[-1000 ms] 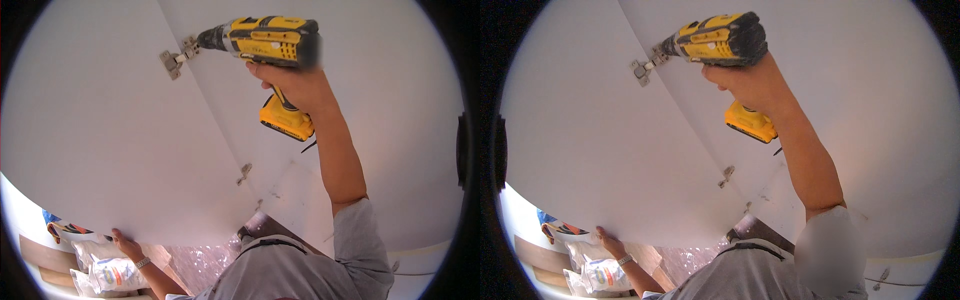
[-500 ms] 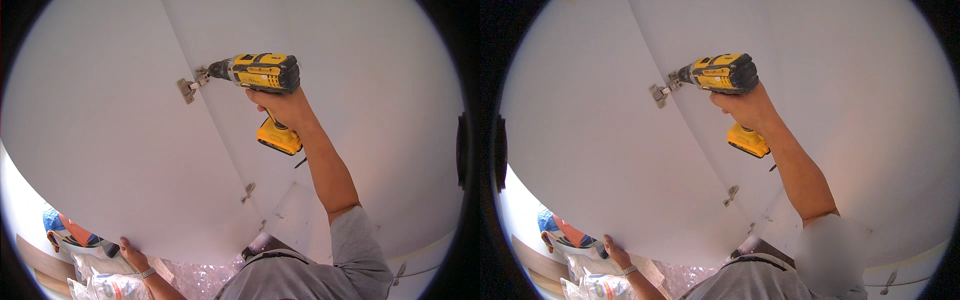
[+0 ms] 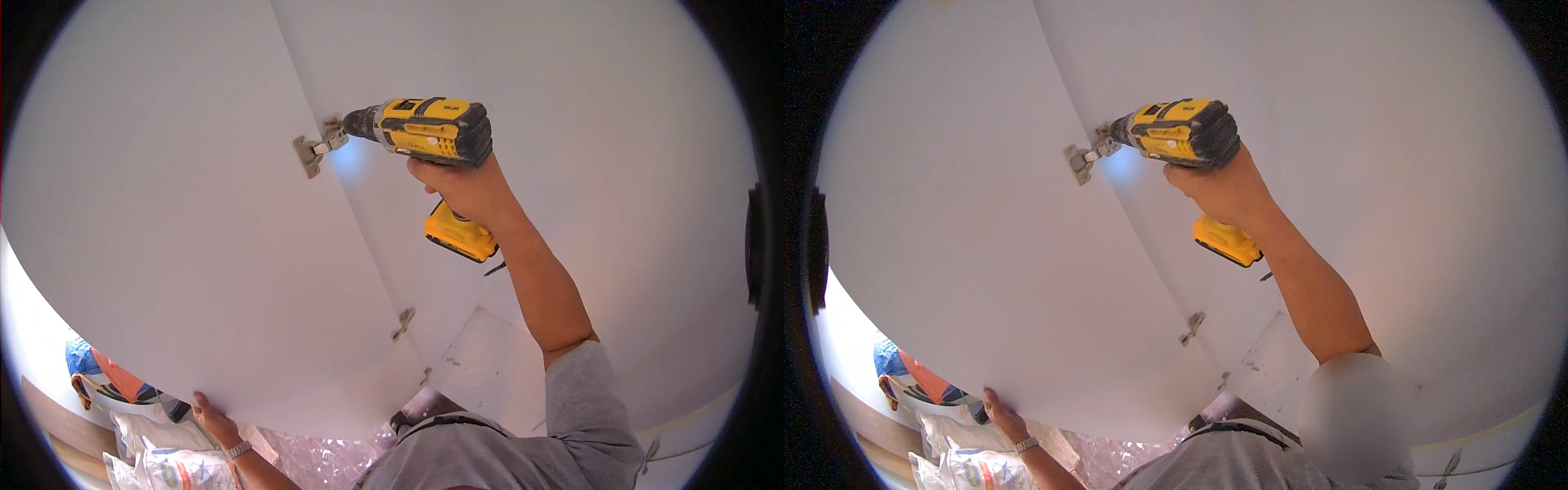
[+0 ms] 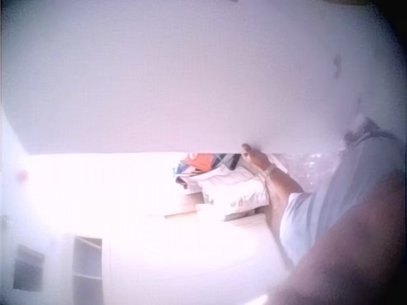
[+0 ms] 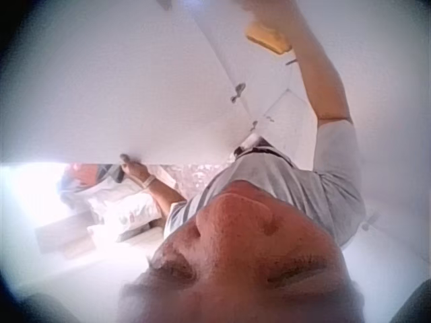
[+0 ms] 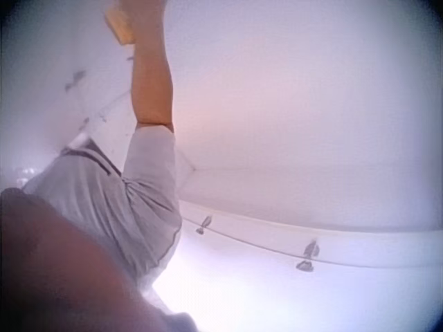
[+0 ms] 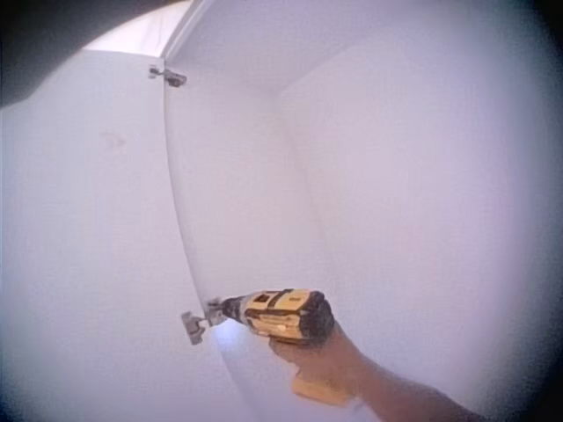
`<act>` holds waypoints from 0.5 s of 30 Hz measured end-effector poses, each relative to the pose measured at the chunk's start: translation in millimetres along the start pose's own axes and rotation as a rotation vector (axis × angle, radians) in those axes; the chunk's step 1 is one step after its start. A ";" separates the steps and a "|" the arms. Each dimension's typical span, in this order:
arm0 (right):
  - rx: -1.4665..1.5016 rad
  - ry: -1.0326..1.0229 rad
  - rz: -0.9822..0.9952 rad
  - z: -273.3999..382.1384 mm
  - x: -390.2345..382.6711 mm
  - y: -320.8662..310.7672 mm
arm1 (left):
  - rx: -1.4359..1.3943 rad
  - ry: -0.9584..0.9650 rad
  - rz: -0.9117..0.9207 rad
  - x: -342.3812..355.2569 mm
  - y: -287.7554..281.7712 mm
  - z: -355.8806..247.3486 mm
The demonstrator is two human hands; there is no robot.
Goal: The person installs a hinge on a white cabinet door using a drill and a screwdriver.
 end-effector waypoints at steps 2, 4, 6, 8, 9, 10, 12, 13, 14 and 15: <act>-0.033 0.163 0.064 2.1 3.5 -0.7 | -0.038 -0.081 0.026 11.1 -11.3 15.0; -0.045 0.175 0.073 3.2 4.3 -0.2 | -0.011 -0.093 0.033 20.3 -22.2 23.3; -0.056 0.190 0.086 -1.5 5.1 2.6 | 0.020 -0.104 0.036 21.9 -29.2 30.8; -0.107 0.149 0.088 -4.1 6.9 2.0 | 0.015 -0.076 0.054 14.6 -15.0 22.6; -0.110 0.150 0.089 -5.7 7.4 2.2 | 0.015 -0.079 0.055 10.5 -9.5 22.7; -0.105 0.139 0.096 -4.8 8.2 3.3 | 0.004 -0.040 0.020 8.3 -7.5 17.9; -0.103 0.129 0.104 -3.7 9.2 4.4 | -0.008 -0.003 -0.013 9.2 -7.7 14.2; -0.061 0.143 0.095 -3.2 9.5 3.3 | -0.011 -0.013 -0.013 9.7 -9.0 14.6; -0.019 0.157 0.086 -2.9 9.5 2.1 | -0.015 -0.024 -0.013 10.2 -10.5 15.1; -0.021 0.155 0.088 -4.3 8.8 1.2 | -0.017 -0.025 -0.016 11.0 -13.5 14.8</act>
Point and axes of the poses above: each hand's wrist, its own x-axis towards the middle knuckle, its own y-axis out of the palm, z = x × y, the point moved 10 cm from there along x, towards the middle knuckle, and after that the axes turned 12 degrees about -z, right-handed, at the moved point
